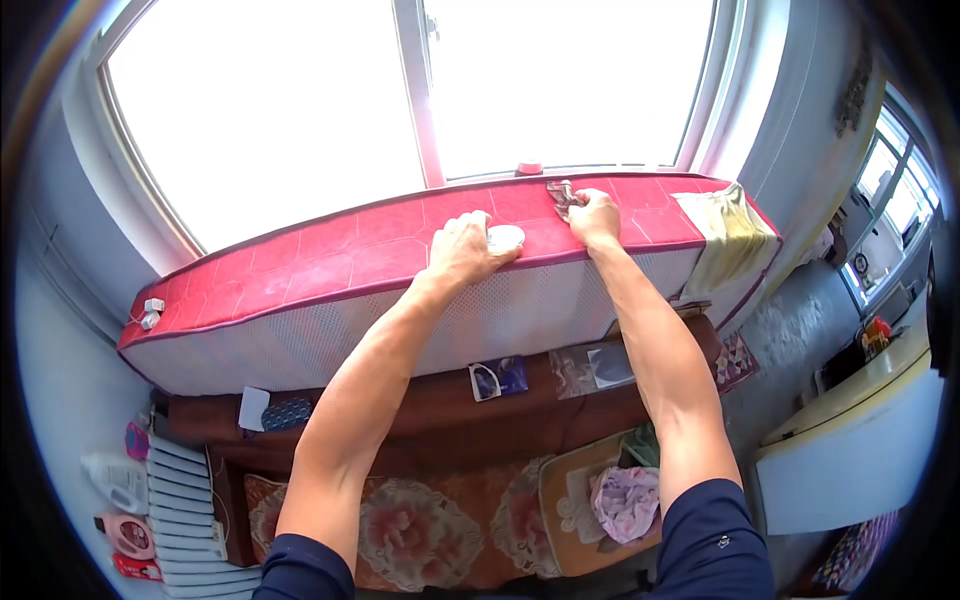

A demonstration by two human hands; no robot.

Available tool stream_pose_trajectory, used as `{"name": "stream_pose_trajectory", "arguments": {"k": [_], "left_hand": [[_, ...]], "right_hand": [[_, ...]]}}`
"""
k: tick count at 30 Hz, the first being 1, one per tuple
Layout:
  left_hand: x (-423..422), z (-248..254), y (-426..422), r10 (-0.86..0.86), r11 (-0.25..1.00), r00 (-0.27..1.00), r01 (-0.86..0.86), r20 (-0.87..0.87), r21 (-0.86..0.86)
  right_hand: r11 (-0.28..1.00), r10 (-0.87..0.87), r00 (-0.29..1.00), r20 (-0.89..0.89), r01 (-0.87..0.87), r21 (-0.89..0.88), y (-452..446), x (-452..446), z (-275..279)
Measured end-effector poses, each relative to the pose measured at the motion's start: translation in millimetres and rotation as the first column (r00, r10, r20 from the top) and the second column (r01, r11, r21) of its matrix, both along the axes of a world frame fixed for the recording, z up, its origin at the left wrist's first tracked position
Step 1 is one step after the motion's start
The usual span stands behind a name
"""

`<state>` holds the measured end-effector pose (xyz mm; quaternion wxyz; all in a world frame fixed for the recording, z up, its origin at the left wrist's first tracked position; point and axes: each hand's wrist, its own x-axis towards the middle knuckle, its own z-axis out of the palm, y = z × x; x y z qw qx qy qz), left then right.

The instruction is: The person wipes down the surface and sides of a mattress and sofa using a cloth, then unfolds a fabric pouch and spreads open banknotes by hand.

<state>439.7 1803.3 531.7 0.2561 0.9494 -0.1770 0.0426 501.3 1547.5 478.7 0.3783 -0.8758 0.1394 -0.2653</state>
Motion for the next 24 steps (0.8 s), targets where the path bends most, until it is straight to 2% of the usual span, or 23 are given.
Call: {"name": "stream_pose_trajectory", "arguments": {"k": [1,2,3,5,6,7,8,9,10,11,12,13,14,15,16,17,19,21,22,23,24], "left_hand": [[1,-2,7,0.025,1.000,1.000,-0.025,0.007,-0.016],[3,5,19,0.002,0.999,0.997,-0.006,-0.081,-0.046],[5,5,33,0.053,0.995,0.998,-0.056,-0.046,-0.077],[1,17,80,0.097,0.964,0.993,-0.110,-0.066,-0.240],[6,11,115,0.155,0.973,0.976,-0.125,0.152,-0.195],[11,9,154,0.223,0.961,0.959,-0.187,0.173,-0.204],[18,-5,197,0.290,0.956,0.889,-0.253,0.354,-0.147],[18,-11,236,0.332,0.941,0.836,-0.323,0.437,-0.097],[6,-9,260,0.385,0.921,0.808,-0.364,0.445,-0.136],[-2,-16,274,0.454,0.890,0.768,-0.409,0.451,-0.200],[-2,-33,282,0.517,0.835,0.770,-0.358,0.373,-0.417],[-7,-39,279,0.506,0.842,0.779,-0.352,0.371,-0.409],[-12,-43,272,0.516,0.852,0.726,-0.380,0.455,-0.360],[-15,-45,267,0.521,0.853,0.664,-0.414,0.536,-0.317],[-13,-43,264,0.568,0.818,0.687,-0.408,0.453,-0.405],[-8,-44,267,0.563,0.821,0.693,-0.403,0.450,-0.405],[-3,-49,280,0.572,0.801,0.696,-0.360,0.435,-0.477],[-9,-46,279,0.563,0.805,0.713,-0.358,0.419,-0.472],[-8,-45,278,0.560,0.809,0.711,-0.359,0.425,-0.466],[-9,-45,278,0.560,0.811,0.709,-0.362,0.430,-0.460],[-12,-45,278,0.565,0.806,0.710,-0.367,0.419,-0.465]], "right_hand": [[1.000,-0.007,0.999,0.045,0.007,-0.001,-5,11,-10],[0.999,0.003,1.000,0.017,-0.004,0.046,-1,5,-1],[0.994,0.001,1.000,0.004,-0.001,0.110,-3,10,0],[0.988,-0.076,0.997,-0.026,0.078,0.130,0,10,7],[0.989,-0.072,0.997,-0.029,0.075,0.129,6,10,8],[0.995,-0.053,0.997,-0.049,0.057,0.080,14,13,10],[0.999,-0.040,0.997,-0.071,0.043,0.033,22,15,13],[0.998,0.035,0.981,-0.190,-0.025,0.052,42,17,23],[0.968,0.147,0.987,-0.058,-0.156,-0.198,69,15,16],[0.948,0.183,0.983,0.005,-0.175,-0.266,101,42,-10],[0.916,0.308,0.951,-0.001,-0.297,-0.271,144,38,-9],[0.873,0.443,0.895,-0.059,-0.445,-0.201,192,18,10],[0.767,0.641,0.768,-0.003,-0.641,-0.030,236,0,9],[0.682,0.693,0.719,-0.043,-0.674,-0.283,277,-15,19],[0.633,0.743,0.666,-0.068,-0.732,-0.251,304,-32,28],[0.581,0.788,0.609,-0.093,-0.785,-0.214,316,-39,30],[0.504,0.858,0.514,-0.023,-0.849,-0.159,303,-35,22],[0.469,0.852,0.484,-0.198,-0.875,-0.120,249,-50,50],[0.513,0.794,0.546,-0.266,-0.837,-0.189,215,-50,51],[0.572,0.790,0.578,-0.204,-0.815,-0.096,172,-59,59],[0.655,0.659,0.735,-0.164,-0.666,-0.356,120,-47,44]]}}
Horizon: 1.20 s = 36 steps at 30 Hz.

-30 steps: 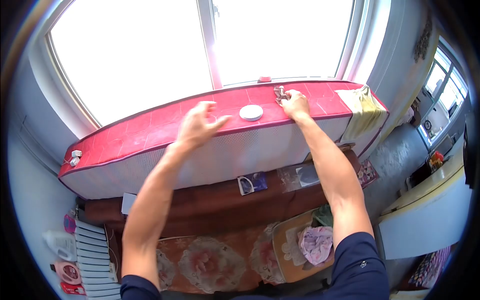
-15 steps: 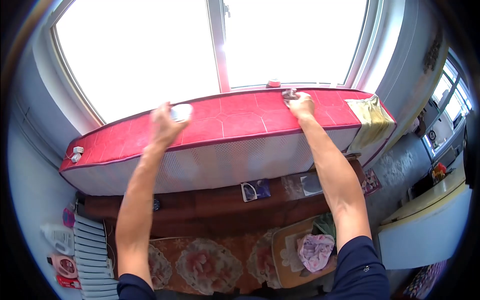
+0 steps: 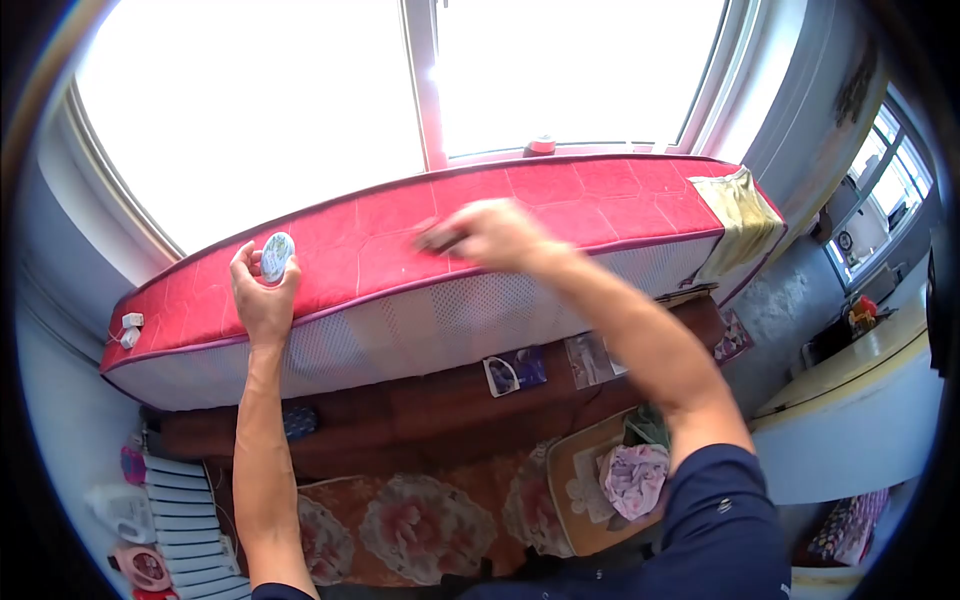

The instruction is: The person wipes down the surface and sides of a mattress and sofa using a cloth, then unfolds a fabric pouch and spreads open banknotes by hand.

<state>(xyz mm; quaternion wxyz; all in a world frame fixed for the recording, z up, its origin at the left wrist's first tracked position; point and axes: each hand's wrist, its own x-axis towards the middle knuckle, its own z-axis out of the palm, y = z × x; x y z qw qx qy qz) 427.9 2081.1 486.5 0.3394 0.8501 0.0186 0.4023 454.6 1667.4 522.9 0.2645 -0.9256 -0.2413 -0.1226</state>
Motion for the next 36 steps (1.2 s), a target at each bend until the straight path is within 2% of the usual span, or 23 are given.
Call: {"name": "stream_pose_trajectory", "arguments": {"k": [1,2,3,4,5,7,8,10,11,12,13,15,18,20,23,24,25,26,27,31,34,35,36], "left_hand": [[0,1,-2,-0.017,1.000,1.000,0.016,-0.013,-0.015],[0,3,-4,-0.030,0.999,0.999,0.029,-0.022,-0.031],[0,5,-7,-0.017,0.999,1.000,0.017,-0.016,-0.039],[1,6,-12,-0.020,0.998,1.000,0.019,-0.022,-0.057],[1,8,-15,-0.027,0.997,0.999,0.025,-0.029,-0.071],[2,8,-15,0.018,1.000,0.999,-0.019,-0.049,-0.016],[2,6,-14,0.017,1.000,0.999,-0.018,-0.048,-0.016],[6,3,-12,0.013,1.000,0.999,-0.013,-0.051,0.013],[4,1,-10,0.003,1.000,0.998,-0.002,-0.057,0.025],[4,2,-8,0.018,0.999,0.998,-0.016,-0.064,0.039],[4,3,-9,0.035,0.998,0.997,-0.032,-0.070,0.050],[4,4,-10,0.033,0.998,0.996,-0.028,-0.078,0.058],[3,2,-7,-0.010,0.999,0.998,0.012,-0.056,0.040],[2,3,-6,-0.009,1.000,0.997,0.010,-0.072,0.017],[3,3,-1,0.002,1.000,0.997,-0.001,-0.073,0.010],[3,1,-2,0.005,1.000,0.998,-0.003,-0.064,0.027],[4,1,-3,0.013,1.000,0.998,-0.012,-0.063,0.016],[2,3,-7,0.017,1.000,0.998,-0.015,-0.068,0.026],[1,5,-9,0.017,0.999,0.997,-0.014,-0.072,0.039],[3,5,-16,0.045,0.997,0.995,-0.039,-0.086,0.073],[2,7,-19,0.052,0.995,0.993,-0.043,-0.105,0.088],[3,5,-17,0.036,0.995,0.994,-0.026,-0.105,0.097],[5,3,-13,0.024,0.995,0.994,-0.014,-0.103,0.103]], "right_hand": [[0.951,-0.302,0.939,-0.164,0.285,-0.118,-47,3,13],[0.882,-0.462,0.881,-0.099,0.445,-0.156,-103,18,6],[0.795,-0.606,0.795,-0.022,0.606,-0.010,-164,32,-14],[0.577,-0.806,0.590,0.047,0.801,-0.160,-199,39,-13],[0.568,-0.812,0.576,0.100,0.817,-0.096,-201,30,-7],[0.749,-0.659,0.737,0.150,0.661,0.041,-173,44,-22],[0.818,-0.573,0.819,0.038,0.568,0.091,-114,31,-5],[0.972,-0.185,0.983,-0.008,0.184,0.148,-12,23,-8],[0.984,-0.023,1.000,-0.017,0.026,0.177,42,11,-6],[0.973,0.132,0.979,0.156,-0.158,0.168,81,19,-19],[0.988,0.151,0.988,0.024,-0.151,0.025,116,14,-6],[0.932,0.311,0.950,0.034,-0.312,0.184,155,0,-4],[0.863,0.479,0.878,0.013,-0.474,0.174,144,-7,-2],[0.955,0.297,0.887,-0.353,-0.283,0.091,90,-6,19],[0.996,0.065,0.941,-0.331,-0.039,0.086,-34,-3,11],[0.974,-0.223,0.901,-0.373,0.192,-0.120,-59,-26,44],[0.973,-0.164,0.959,-0.232,0.196,0.121,-125,-9,9],[0.881,-0.462,0.872,-0.162,0.432,-0.190,-148,-20,25],[0.883,-0.470,0.875,-0.121,0.467,-0.054,-212,-1,-6],[0.705,-0.684,0.727,0.062,0.681,-0.199,-184,-8,-3],[0.935,-0.355,0.930,0.100,0.354,0.028,-62,-16,-5],[0.965,-0.057,0.998,0.009,0.053,0.258,-22,-13,-10],[0.986,-0.006,0.981,0.194,-0.027,0.164,22,-11,-13]]}}
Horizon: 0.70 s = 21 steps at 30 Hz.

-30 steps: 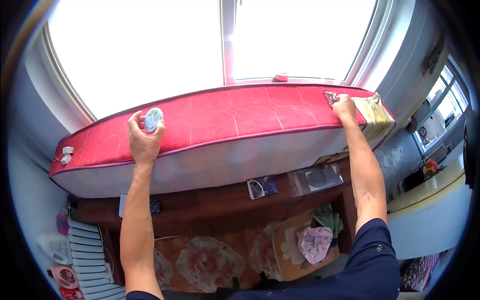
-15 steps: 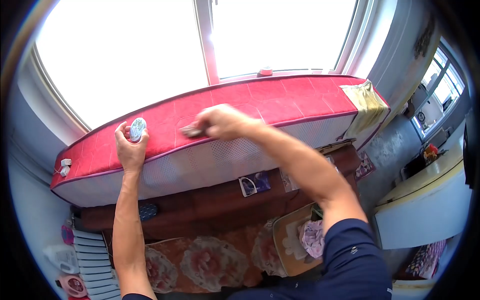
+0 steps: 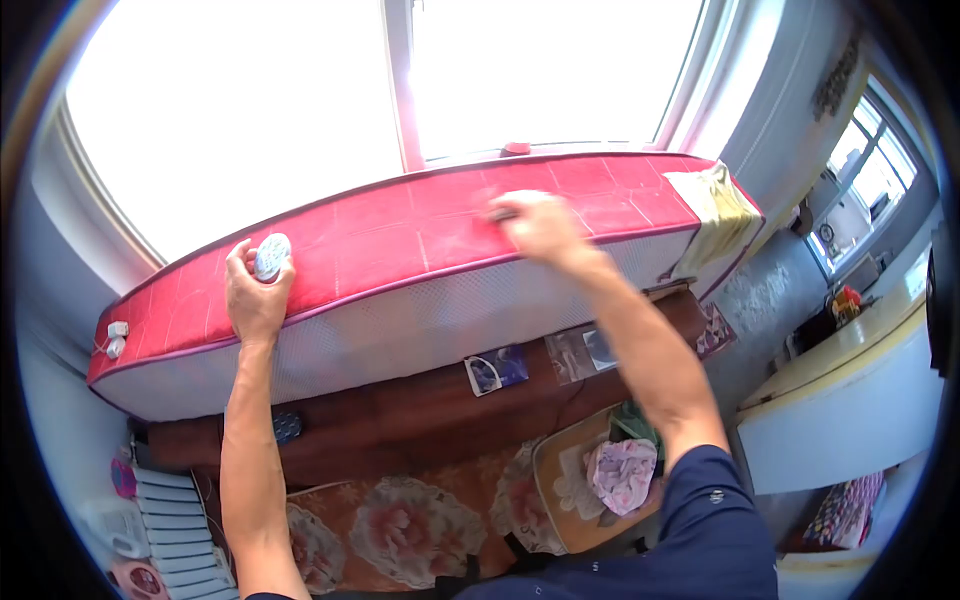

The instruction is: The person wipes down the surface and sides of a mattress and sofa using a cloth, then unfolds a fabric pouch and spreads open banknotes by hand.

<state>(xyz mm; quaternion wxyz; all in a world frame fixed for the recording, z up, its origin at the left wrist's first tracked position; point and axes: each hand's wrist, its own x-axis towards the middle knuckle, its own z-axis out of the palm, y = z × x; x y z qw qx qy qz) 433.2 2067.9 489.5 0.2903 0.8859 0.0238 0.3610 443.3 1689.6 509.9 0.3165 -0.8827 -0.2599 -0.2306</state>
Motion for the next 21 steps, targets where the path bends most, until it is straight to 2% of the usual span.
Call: {"name": "stream_pose_trajectory", "arguments": {"k": [1,2,4,5,7,9,10,11,12,13,15,16,17,18,19,20,21], "left_hand": [[1,-2,3,-0.010,1.000,1.000,0.010,0.004,0.002],[2,-3,6,-0.013,1.000,1.000,0.013,-0.001,0.015],[2,-1,7,-0.021,1.000,0.999,0.022,-0.031,0.010],[0,0,6,-0.021,1.000,0.999,0.021,-0.050,0.003],[0,0,6,-0.046,0.999,0.998,0.046,-0.039,0.002],[0,-4,8,-0.053,0.999,0.998,0.053,-0.023,-0.007],[1,-5,9,-0.057,0.998,0.998,0.057,-0.014,0.003],[2,-4,9,-0.059,0.998,0.998,0.059,-0.006,0.016],[2,-4,8,-0.055,0.998,0.998,0.055,-0.020,0.015],[1,-1,6,-0.054,0.998,0.998,0.054,-0.016,0.013],[-1,2,-1,-0.024,0.999,0.999,0.025,-0.023,0.022],[1,2,-2,-0.024,1.000,1.000,0.024,-0.017,0.020],[2,-1,0,-0.021,1.000,1.000,0.021,-0.014,0.015],[6,-3,1,-0.026,1.000,1.000,0.026,-0.012,0.013],[10,-6,6,-0.037,0.999,0.999,0.037,-0.009,0.016],[11,-11,15,-0.052,0.998,0.999,0.052,-0.004,0.027],[13,-13,17,-0.070,0.997,0.998,0.070,0.008,0.041]], "right_hand": [[0.987,0.131,0.991,-0.013,-0.129,0.095,37,14,-17],[0.964,-0.028,1.000,-0.006,0.025,-0.266,66,15,-4],[0.970,0.170,0.968,-0.186,-0.198,-0.145,82,28,6],[0.974,0.149,0.971,-0.186,-0.177,-0.142,67,31,10],[0.932,-0.091,0.949,-0.303,-0.027,-0.362,31,39,24],[0.881,-0.313,0.931,-0.190,0.210,-0.423,-51,51,18],[0.869,-0.384,0.922,-0.053,0.342,-0.357,-106,58,5],[0.819,-0.508,0.861,-0.010,0.480,-0.314,-162,60,-3],[0.685,-0.686,0.726,-0.044,0.623,-0.378,-212,55,-3],[0.578,-0.762,0.648,0.017,0.691,-0.433,-262,43,-7],[0.524,-0.852,0.490,-0.187,0.779,-0.344,-292,22,13],[0.628,-0.771,0.557,-0.309,0.747,-0.220,-285,21,16],[0.616,-0.775,0.510,-0.373,0.743,-0.261,-270,30,12],[0.676,-0.737,0.623,-0.262,0.672,-0.303,-230,25,18],[0.837,-0.537,0.835,-0.123,0.509,-0.200,-200,18,8],[0.922,-0.379,0.920,-0.106,0.365,-0.125,-163,14,6],[0.991,-0.128,0.979,-0.157,0.120,-0.059,-129,1,11]]}}
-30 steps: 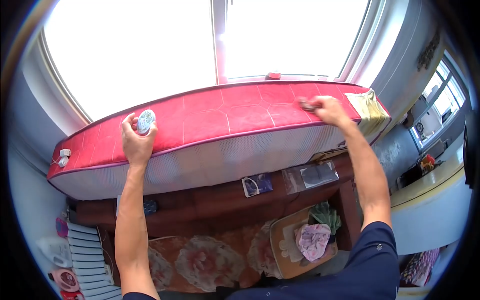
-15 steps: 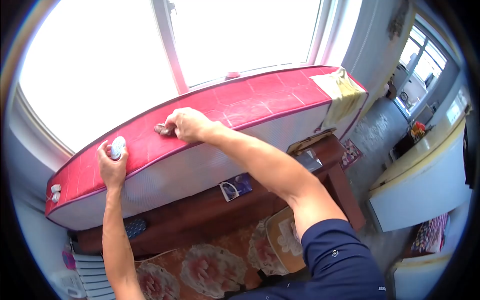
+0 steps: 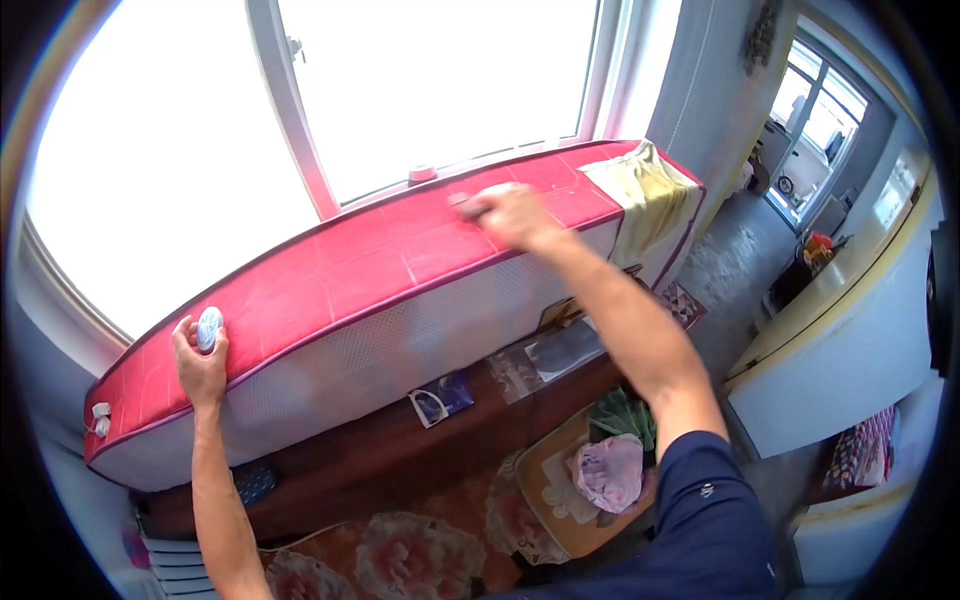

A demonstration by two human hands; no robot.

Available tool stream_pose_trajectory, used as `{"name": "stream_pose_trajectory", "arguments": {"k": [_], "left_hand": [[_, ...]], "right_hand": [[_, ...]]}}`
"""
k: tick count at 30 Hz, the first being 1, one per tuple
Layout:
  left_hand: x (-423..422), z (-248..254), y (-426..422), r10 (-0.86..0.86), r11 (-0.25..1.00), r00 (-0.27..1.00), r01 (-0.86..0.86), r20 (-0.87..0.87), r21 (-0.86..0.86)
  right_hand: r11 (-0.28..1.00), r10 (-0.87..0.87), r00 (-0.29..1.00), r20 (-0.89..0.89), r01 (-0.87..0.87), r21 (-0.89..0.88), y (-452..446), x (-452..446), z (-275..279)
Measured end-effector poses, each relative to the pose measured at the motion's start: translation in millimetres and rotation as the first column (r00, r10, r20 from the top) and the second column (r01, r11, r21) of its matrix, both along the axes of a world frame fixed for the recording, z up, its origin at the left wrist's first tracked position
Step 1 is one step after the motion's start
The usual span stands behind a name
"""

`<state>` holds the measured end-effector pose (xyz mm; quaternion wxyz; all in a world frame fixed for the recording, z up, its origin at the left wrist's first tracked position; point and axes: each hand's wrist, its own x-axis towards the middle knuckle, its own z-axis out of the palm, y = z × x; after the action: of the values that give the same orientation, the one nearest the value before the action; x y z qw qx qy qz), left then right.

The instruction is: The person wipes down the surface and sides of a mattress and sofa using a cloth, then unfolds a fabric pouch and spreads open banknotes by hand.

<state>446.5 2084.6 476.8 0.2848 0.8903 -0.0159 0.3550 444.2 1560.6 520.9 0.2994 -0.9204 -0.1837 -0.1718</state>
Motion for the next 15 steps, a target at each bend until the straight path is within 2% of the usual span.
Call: {"name": "stream_pose_trajectory", "arguments": {"k": [1,2,4,6,7,8,9,10,11,12,14,15], "left_hand": [[-6,5,-5,0.022,1.000,1.000,-0.022,-0.014,0.018],[-5,5,-6,0.018,0.999,1.000,-0.018,-0.013,0.029],[-3,0,1,-0.011,1.000,1.000,0.010,-0.018,-0.007],[0,-1,2,-0.015,1.000,1.000,0.015,-0.010,-0.009],[-2,1,0,0.003,1.000,1.000,-0.003,-0.009,0.006],[-5,3,0,0.021,0.999,1.000,-0.021,-0.011,0.024],[-7,3,0,0.027,0.999,1.000,-0.026,-0.010,0.024],[-8,3,0,0.019,1.000,0.999,-0.019,-0.027,0.023],[-6,4,-1,0.017,1.000,0.999,-0.016,-0.034,0.016],[-3,4,-2,0.033,0.999,0.999,-0.033,-0.016,0.004],[-4,4,-2,0.004,1.000,1.000,-0.004,0.005,0.008],[-9,8,-8,0.014,1.000,1.000,-0.014,0.003,0.012]], "right_hand": [[0.993,0.017,0.983,-0.182,-0.038,-0.112,26,0,-1],[0.962,0.043,0.999,-0.026,-0.049,-0.268,46,-8,2],[0.961,0.005,0.981,-0.195,-0.058,-0.270,45,-7,14],[0.994,0.035,0.961,-0.276,-0.063,-0.094,16,1,6],[0.997,0.030,0.968,-0.250,-0.046,-0.060,-8,12,0],[0.956,-0.163,0.965,-0.206,0.103,-0.275,-33,14,11],[0.848,-0.336,0.930,-0.145,0.232,-0.477,-57,15,22],[0.949,-0.302,0.929,-0.214,0.273,-0.156,-116,44,-9],[0.873,-0.486,0.842,-0.234,0.456,-0.174,-138,32,9],[0.664,-0.716,0.680,-0.156,0.595,-0.452,-152,30,21],[0.529,-0.845,0.504,-0.182,0.732,-0.429,-197,32,15],[0.530,-0.843,0.508,-0.175,0.733,-0.426,-191,39,6]]}}
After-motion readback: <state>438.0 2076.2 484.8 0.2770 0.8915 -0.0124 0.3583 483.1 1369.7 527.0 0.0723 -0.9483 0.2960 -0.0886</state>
